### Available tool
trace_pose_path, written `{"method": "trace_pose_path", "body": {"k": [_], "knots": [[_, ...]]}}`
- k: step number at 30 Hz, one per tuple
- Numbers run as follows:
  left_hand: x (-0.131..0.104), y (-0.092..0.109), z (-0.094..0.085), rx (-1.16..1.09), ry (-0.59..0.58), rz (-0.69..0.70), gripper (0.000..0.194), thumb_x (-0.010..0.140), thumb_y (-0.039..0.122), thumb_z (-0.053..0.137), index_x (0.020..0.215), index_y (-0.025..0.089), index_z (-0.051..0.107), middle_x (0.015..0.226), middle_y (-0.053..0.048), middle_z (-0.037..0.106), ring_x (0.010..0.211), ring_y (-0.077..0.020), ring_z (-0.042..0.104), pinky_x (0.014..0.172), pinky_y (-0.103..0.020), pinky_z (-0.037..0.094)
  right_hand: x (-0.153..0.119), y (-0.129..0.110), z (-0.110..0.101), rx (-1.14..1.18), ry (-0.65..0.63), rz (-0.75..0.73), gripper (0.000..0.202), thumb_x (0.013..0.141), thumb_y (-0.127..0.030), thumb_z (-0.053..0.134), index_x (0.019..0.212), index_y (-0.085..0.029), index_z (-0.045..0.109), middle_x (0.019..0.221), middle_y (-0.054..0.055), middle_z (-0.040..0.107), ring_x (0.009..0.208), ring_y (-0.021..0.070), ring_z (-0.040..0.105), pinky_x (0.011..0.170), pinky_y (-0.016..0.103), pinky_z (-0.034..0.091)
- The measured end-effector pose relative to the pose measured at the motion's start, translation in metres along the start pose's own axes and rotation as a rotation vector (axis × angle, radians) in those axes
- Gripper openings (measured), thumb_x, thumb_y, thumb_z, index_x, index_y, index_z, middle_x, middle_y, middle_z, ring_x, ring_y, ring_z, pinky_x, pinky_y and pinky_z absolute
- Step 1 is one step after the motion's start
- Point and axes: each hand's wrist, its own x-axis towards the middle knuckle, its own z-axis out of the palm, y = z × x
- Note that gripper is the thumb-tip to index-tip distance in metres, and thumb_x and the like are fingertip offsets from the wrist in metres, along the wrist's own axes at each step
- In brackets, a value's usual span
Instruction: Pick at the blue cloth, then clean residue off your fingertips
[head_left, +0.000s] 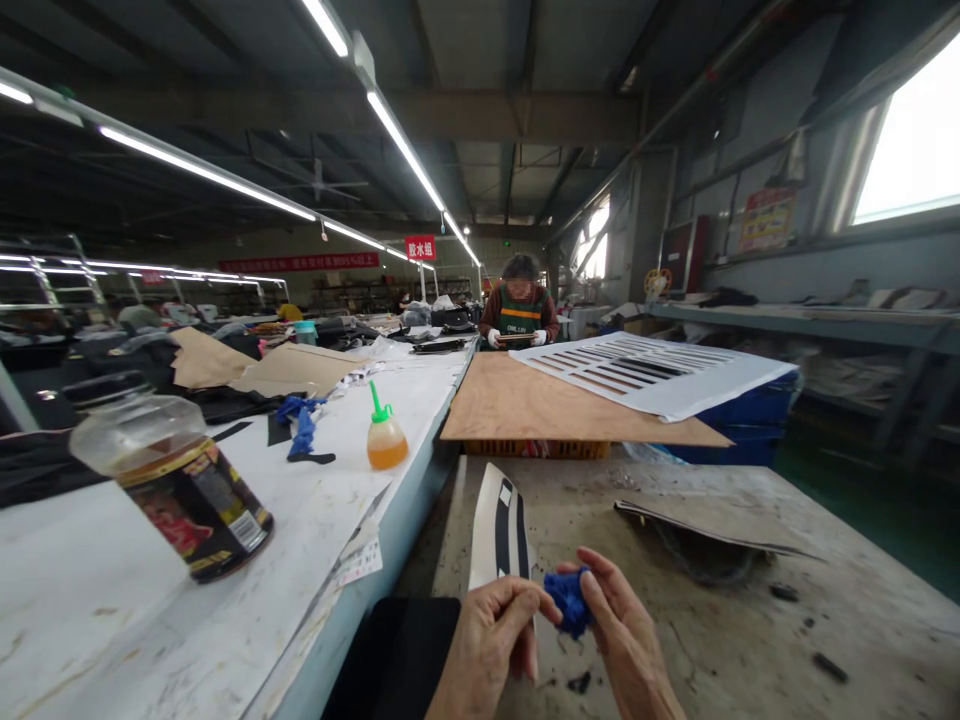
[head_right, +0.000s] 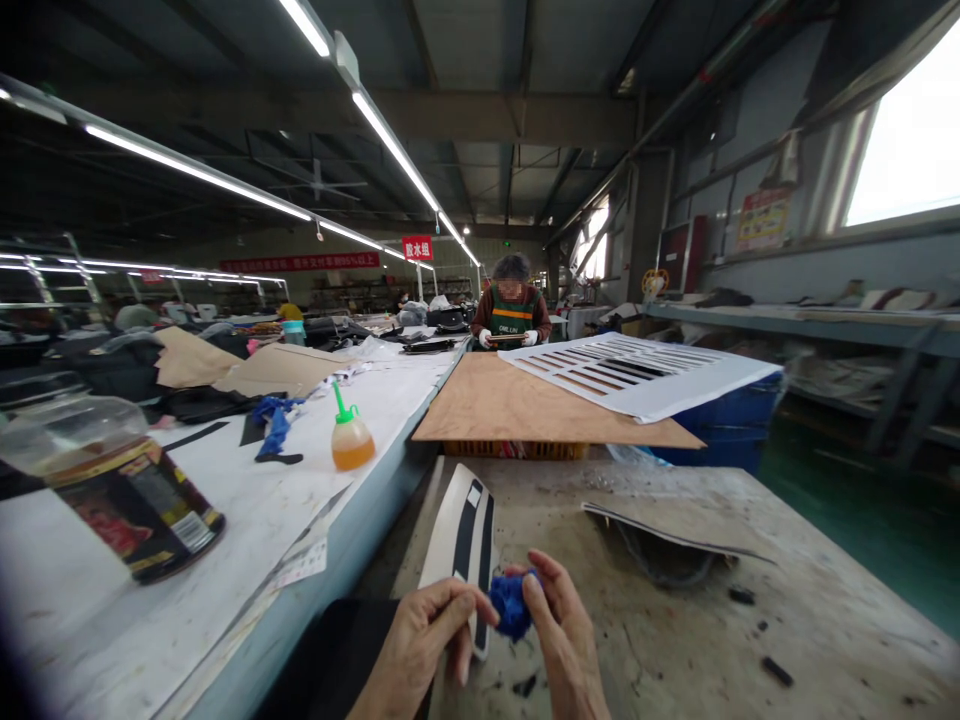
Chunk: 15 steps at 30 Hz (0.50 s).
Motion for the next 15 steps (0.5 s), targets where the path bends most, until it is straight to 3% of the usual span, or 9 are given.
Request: {"method": "trace_pose_path", "body": {"k": [2, 5, 10, 15], "knots": [[0.0012, -0.0016, -0.0002, -0.023, 0.054, 0.046, 0.038, 0.084, 0.047, 0.055, 0.087, 0.011, 0.068, 0.073, -0.004, 0.063, 0.038, -0.0046, 0.044, 0.04, -0.019, 0.029, -0.0029, -0.0019, 0.002, 0.052, -0.041, 0.012, 0.063, 0.074, -0.061, 0.072, 0.118, -0.019, 0.056, 0.108, 0.012, 0.073, 0.097, 0.0247, 0.068, 0.085, 0.034, 0.053], [0.001, -0.0035, 0.0003, -0.009, 0.115, 0.117, 0.025, 0.081, 0.034, 0.059, 0.096, 0.014, 0.066, 0.101, -0.005, 0.059, 0.046, -0.0033, 0.046, 0.043, -0.019, 0.035, -0.0074, -0.0054, 0.005, 0.106, -0.063, 0.033, 0.059, 0.077, -0.058, 0.071, 0.118, -0.02, 0.055, 0.112, 0.013, 0.071, 0.098, 0.0231, 0.067, 0.085, 0.034, 0.053], [-0.0039, -0.0014, 0.0031, 0.083, 0.125, 0.202, 0.023, 0.076, 0.015, 0.063, 0.098, 0.018, 0.067, 0.098, -0.002, 0.056, 0.058, -0.0065, 0.044, 0.058, -0.021, 0.042, -0.0105, -0.0091, 0.0087, 0.132, -0.055, 0.041, 0.05, 0.08, -0.054, 0.071, 0.113, -0.019, 0.059, 0.101, 0.009, 0.072, 0.086, 0.019, 0.067, 0.074, 0.029, 0.054], [-0.0068, 0.0059, 0.0051, 0.144, 0.085, 0.247, 0.022, 0.075, 0.01, 0.064, 0.095, 0.018, 0.071, 0.097, -0.003, 0.059, 0.062, -0.0081, 0.047, 0.062, -0.022, 0.042, -0.0096, -0.0007, 0.0085, 0.098, -0.067, 0.023, 0.047, 0.081, -0.056, 0.068, 0.109, -0.018, 0.062, 0.09, 0.005, 0.071, 0.075, 0.0158, 0.065, 0.066, 0.026, 0.052]]}}
